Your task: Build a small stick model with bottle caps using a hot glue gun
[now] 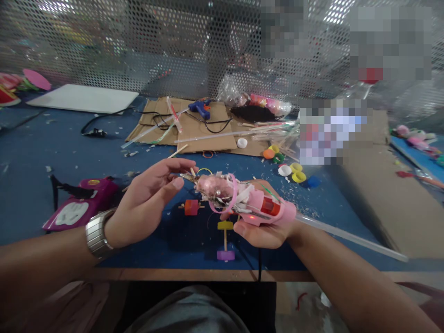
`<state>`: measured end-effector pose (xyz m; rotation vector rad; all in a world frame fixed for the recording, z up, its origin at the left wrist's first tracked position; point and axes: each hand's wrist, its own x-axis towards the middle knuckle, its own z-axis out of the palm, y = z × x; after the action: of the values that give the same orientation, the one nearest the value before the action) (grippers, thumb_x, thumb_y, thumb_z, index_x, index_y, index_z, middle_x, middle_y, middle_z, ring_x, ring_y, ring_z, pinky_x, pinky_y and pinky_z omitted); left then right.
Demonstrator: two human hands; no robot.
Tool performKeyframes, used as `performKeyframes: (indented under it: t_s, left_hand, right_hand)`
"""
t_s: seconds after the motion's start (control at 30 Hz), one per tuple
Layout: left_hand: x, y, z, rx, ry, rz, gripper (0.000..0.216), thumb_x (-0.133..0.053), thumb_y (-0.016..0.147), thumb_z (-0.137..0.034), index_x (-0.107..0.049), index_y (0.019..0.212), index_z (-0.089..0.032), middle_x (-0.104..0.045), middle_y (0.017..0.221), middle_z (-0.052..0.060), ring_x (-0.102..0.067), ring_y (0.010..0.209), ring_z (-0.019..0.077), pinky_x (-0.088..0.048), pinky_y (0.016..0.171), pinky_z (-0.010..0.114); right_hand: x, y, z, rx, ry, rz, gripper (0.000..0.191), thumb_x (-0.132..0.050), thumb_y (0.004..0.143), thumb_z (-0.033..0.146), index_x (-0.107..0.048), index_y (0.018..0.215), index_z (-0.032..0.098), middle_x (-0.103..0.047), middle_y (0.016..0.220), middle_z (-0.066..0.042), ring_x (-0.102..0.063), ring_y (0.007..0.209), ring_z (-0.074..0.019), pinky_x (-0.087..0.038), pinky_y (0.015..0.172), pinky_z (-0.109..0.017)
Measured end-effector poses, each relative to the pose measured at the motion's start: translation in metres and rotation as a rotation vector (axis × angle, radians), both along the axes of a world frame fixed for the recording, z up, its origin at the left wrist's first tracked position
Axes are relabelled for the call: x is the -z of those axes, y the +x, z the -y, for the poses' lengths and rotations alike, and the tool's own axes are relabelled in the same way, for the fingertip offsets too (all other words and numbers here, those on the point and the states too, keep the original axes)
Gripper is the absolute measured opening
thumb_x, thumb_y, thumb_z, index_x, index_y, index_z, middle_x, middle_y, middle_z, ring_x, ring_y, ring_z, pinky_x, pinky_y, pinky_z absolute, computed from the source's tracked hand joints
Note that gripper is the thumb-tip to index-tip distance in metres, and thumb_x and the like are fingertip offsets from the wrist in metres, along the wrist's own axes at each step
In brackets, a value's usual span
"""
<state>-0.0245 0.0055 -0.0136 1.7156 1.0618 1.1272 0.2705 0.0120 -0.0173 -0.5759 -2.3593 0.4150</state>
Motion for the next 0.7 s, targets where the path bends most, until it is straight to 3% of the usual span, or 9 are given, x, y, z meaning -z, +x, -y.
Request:
performKeyframes:
  t_s: [0.2, 0.4, 0.7]
  left_hand:
    - [-0.0015, -0.0002, 0.0010, -0.011, 0.027, -0.014, 0.030, -0.065, 0.110, -0.041, -0.077, 0.129, -0.021, -0.079, 0.112, 0.009, -0.067, 0.096, 0.0240, -0.055, 0.086, 0.038]
    - [-0.0016, 0.0020, -0.0001, -0.014, 0.085, -0.076, 0.028, -0.072, 0.105, -0.035, -0.075, 0.128, -0.020, -0.075, 0.111, 0.009, -0.065, 0.096, 0.0236, -0.054, 0.091, 0.042]
    - [0.0035, 0.0017, 0.0010, 0.010, 0.046, -0.026, 0.035, -0.079, 0.099, -0.036, -0.074, 0.130, -0.021, -0.071, 0.117, 0.011, -0.063, 0.102, 0.0251, -0.057, 0.087, 0.039]
  right_hand:
    - [-0.0029, -0.0013, 0.0008, -0.077, -0.113, -0.013, 0.021, -0.067, 0.099, 0.040, -0.081, 0.107, 0.026, -0.084, 0.116, -0.012, -0.083, 0.105, -0.0324, -0.071, 0.088, -0.045]
    - [-0.0063, -0.0031, 0.0002, -0.102, -0.138, -0.001, 0.020, -0.065, 0.100, 0.037, -0.079, 0.108, 0.026, -0.084, 0.101, -0.010, -0.083, 0.095, -0.0310, -0.070, 0.088, -0.047]
    - [-0.0037, -0.0014, 0.0001, -0.059, -0.063, 0.019, 0.023, -0.065, 0.100, 0.042, -0.081, 0.106, 0.027, -0.083, 0.113, -0.010, -0.079, 0.110, -0.0300, -0.069, 0.092, -0.042]
